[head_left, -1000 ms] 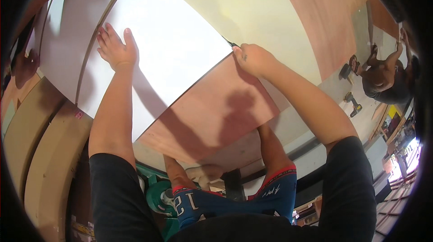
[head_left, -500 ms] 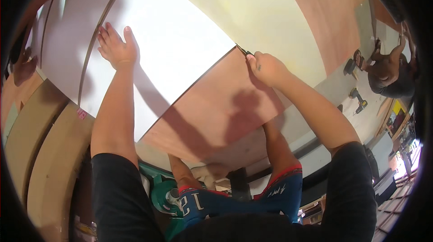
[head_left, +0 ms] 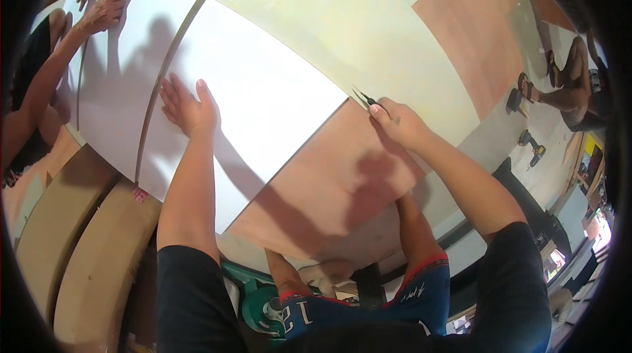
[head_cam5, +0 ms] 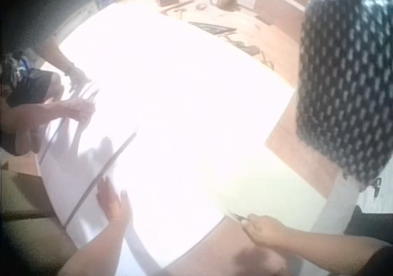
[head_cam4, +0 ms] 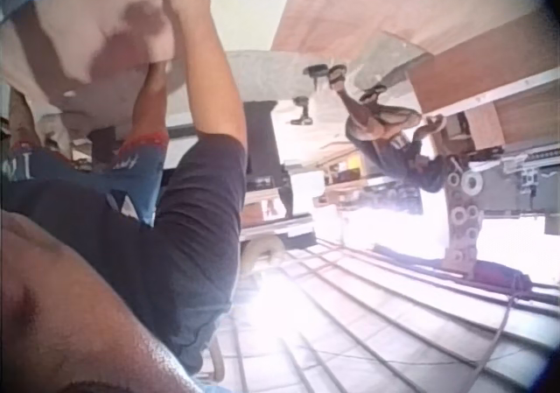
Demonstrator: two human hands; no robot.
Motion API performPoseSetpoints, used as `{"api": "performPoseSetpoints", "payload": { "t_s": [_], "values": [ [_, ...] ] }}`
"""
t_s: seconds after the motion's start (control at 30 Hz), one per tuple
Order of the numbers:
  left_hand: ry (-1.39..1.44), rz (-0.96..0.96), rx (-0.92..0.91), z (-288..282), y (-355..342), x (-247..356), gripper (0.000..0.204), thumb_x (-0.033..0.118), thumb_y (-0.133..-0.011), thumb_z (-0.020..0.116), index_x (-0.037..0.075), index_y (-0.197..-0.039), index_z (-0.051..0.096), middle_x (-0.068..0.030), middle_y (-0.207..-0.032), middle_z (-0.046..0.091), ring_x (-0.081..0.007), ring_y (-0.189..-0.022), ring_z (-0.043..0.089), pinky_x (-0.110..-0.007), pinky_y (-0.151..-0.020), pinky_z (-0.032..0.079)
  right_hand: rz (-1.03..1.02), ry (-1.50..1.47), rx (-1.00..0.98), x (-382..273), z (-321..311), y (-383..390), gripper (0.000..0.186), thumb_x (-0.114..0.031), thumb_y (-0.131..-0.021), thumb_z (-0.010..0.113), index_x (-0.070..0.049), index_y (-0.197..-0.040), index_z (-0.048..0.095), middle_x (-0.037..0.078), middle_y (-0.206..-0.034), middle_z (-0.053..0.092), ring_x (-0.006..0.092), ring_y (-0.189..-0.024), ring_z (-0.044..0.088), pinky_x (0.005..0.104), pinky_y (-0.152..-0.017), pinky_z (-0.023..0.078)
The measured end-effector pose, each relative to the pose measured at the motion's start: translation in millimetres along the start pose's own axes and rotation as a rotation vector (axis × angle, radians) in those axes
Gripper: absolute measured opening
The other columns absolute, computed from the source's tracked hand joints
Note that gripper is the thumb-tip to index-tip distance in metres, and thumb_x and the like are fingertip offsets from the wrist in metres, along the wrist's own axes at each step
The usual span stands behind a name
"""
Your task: The person places white panels into an edge-banding machine and later uses a utility knife to trim a protective film or edge from the panels on a work surface.
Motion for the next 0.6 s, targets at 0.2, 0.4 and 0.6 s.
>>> {"api": "performPoseSetpoints", "payload": {
  "t_s": [0.2, 0.4, 0.6],
  "values": [
    [-0.004, -0.007, -0.010, 2, -1, -2, 0.078, 0.053, -0.102, 0.045, 0.013, -0.163, 0.021, -0.0129, -0.171, 0.015, -0.0319, -0.158, 0.006, -0.054, -0.126, 0.002, -0.119, -0.032, 0.087, -83, 2, -70, 0.050, -0.043, -0.108, 0.038, 0.001, -0.103, 0.060, 0.027, -0.093, 0.067, 0.0447, -0.092, 0.064, 0.0515, -0.083, 0.050],
    [0.004, 0.022, -0.001, 1, 2, -2, 0.079, 0.053, -0.101, 0.046, 0.009, -0.162, 0.023, -0.0161, -0.170, 0.017, -0.0355, -0.157, 0.010, -0.057, -0.125, 0.004, -0.202, 0.110, 0.096, -155, -4, -137, 0.059, -0.047, -0.108, 0.035, 0.003, -0.102, 0.065, 0.027, -0.097, 0.069, 0.0443, -0.093, 0.065, 0.0498, -0.087, 0.050],
    [0.002, 0.048, 0.049, 0, 1, 0, 0.079, 0.055, -0.100, 0.044, 0.008, -0.161, 0.026, -0.0184, -0.168, 0.022, -0.0376, -0.156, 0.013, -0.059, -0.124, 0.007, -0.084, 0.172, -0.055, -157, -7, -130, 0.060, -0.042, -0.108, 0.033, 0.005, -0.100, 0.068, 0.029, -0.101, 0.070, 0.0455, -0.095, 0.066, 0.0505, -0.090, 0.050]
  ]
}}
Point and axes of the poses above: each hand's wrist, its own y-axis away from the middle knuckle, its own z-axis out of the palm, x = y × z, the point moved 3 cm from there along -y, towards the middle knuckle
